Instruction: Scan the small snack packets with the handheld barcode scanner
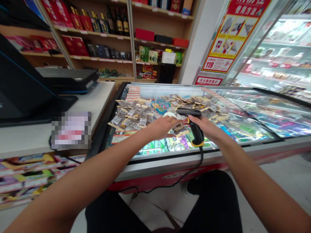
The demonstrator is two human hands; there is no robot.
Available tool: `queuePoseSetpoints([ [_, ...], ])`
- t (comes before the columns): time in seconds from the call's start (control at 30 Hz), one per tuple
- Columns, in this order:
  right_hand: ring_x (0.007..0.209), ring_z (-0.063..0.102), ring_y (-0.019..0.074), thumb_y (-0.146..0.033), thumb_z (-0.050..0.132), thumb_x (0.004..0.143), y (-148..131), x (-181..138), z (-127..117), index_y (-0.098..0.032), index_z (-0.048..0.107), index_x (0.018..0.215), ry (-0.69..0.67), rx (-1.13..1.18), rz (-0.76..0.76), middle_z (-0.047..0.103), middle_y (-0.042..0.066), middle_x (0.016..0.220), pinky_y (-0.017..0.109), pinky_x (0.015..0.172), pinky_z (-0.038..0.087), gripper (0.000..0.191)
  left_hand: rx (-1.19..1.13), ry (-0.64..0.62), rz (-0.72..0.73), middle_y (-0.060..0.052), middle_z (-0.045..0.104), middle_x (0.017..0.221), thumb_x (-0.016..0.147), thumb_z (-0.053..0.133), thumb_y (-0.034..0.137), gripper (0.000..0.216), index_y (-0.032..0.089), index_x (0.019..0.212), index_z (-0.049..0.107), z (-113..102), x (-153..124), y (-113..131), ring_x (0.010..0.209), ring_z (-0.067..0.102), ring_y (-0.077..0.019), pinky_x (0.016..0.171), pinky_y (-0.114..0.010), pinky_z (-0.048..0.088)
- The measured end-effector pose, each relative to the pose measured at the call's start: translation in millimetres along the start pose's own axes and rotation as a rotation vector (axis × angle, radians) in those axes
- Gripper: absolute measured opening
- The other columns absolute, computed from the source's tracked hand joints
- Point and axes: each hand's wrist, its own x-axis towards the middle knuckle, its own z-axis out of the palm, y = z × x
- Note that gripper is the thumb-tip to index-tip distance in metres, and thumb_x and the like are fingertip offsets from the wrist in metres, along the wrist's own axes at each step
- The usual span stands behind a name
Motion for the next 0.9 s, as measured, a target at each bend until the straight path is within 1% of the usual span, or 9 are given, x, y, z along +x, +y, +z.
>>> queuePoseSetpoints([
  [0.07,0.094,0.070,0.0235,-0.059,0.066,0.085,1,4,1,-0.022,0.069,0.098,0.028,0.185,0.067,0.074,0.008,0.106,0.038,0.091,0.053,0.040,0.056,-0.004,0.019,-0.013,0.059,0.138,0.096,0.057,0.041,0.051,0.019,0.142,0.049,0,0,-2,0.120,0.057,-0.0280,0.096,-0.038,0.045],
  [0.13,0.071,0.067,0.0187,-0.059,0.067,0.083,1,5,-1,-0.022,0.063,0.093,0.040,0.326,0.105,0.072,0.006,0.091,0.033,0.070,0.056,0.039,0.107,-0.016,0.025,-0.013,0.063,0.131,0.099,0.053,0.037,0.040,0.018,0.134,0.057,-2,1,-2,0.116,0.059,-0.0292,0.093,-0.040,0.045],
  [0.2,0.050,0.053,0.0125,-0.059,0.068,0.081,-1,1,-5,-0.023,0.058,0.091,0.009,0.410,0.095,0.062,-0.001,0.073,0.028,0.051,0.046,0.039,0.108,0.008,-0.015,-0.013,0.067,0.122,0.102,0.046,0.033,0.034,0.017,0.128,0.061,-3,4,0,0.112,0.061,-0.0298,0.090,-0.041,0.046],
  [0.27,0.042,0.037,0.0090,-0.057,0.067,0.080,-4,-6,-10,-0.023,0.056,0.089,-0.042,0.462,0.065,0.047,-0.006,0.063,0.025,0.043,0.035,0.037,0.021,0.079,-0.143,-0.013,0.070,0.114,0.104,0.036,0.029,0.034,0.017,0.121,0.063,-3,7,1,0.106,0.064,-0.0292,0.086,-0.041,0.048],
  [0.37,0.042,0.031,0.0079,-0.051,0.066,0.079,-10,-16,-15,-0.023,0.055,0.086,-0.082,0.497,0.033,0.040,-0.007,0.061,0.025,0.043,0.028,0.031,-0.328,0.245,-0.467,-0.011,0.071,0.093,0.103,0.034,0.029,0.032,0.017,0.096,0.063,-1,11,-6,0.088,0.067,-0.0249,0.077,-0.037,0.050],
  [0.43,0.042,0.034,0.0078,-0.048,0.068,0.080,-12,-21,-14,-0.021,0.055,0.084,-0.116,0.464,0.021,0.043,-0.006,0.061,0.025,0.044,0.026,0.030,-0.599,0.335,-0.652,-0.006,0.067,0.077,0.102,0.035,0.031,0.032,0.020,0.078,0.053,3,13,-15,0.072,0.066,-0.0203,0.068,-0.033,0.052],
  [0.47,0.042,0.036,0.0077,-0.046,0.069,0.080,-13,-23,-12,-0.021,0.055,0.082,-0.133,0.430,0.013,0.044,-0.006,0.060,0.025,0.043,0.024,0.029,-0.699,0.358,-0.706,-0.004,0.064,0.071,0.102,0.034,0.031,0.033,0.021,0.074,0.049,6,14,-21,0.065,0.065,-0.0183,0.064,-0.031,0.052],
  [0.6,0.042,0.039,0.0067,-0.043,0.070,0.085,-17,-25,-1,-0.019,0.052,0.074,-0.181,0.271,-0.040,0.046,-0.005,0.059,0.024,0.043,0.023,0.032,-0.828,0.371,-0.763,-0.002,0.061,0.066,0.102,0.030,0.032,0.034,0.022,0.073,0.044,15,14,-38,0.056,0.063,-0.0153,0.052,-0.027,0.052],
  [0.9,0.041,0.041,0.0067,-0.047,0.070,0.087,-24,-22,11,-0.019,0.049,0.068,-0.127,0.132,-0.092,0.047,-0.005,0.057,0.024,0.041,0.028,0.039,-0.793,0.347,-0.756,0.000,0.061,0.064,0.100,0.036,0.031,0.031,0.022,0.072,0.045,13,13,-34,0.054,0.062,-0.0157,0.056,-0.028,0.050],
])
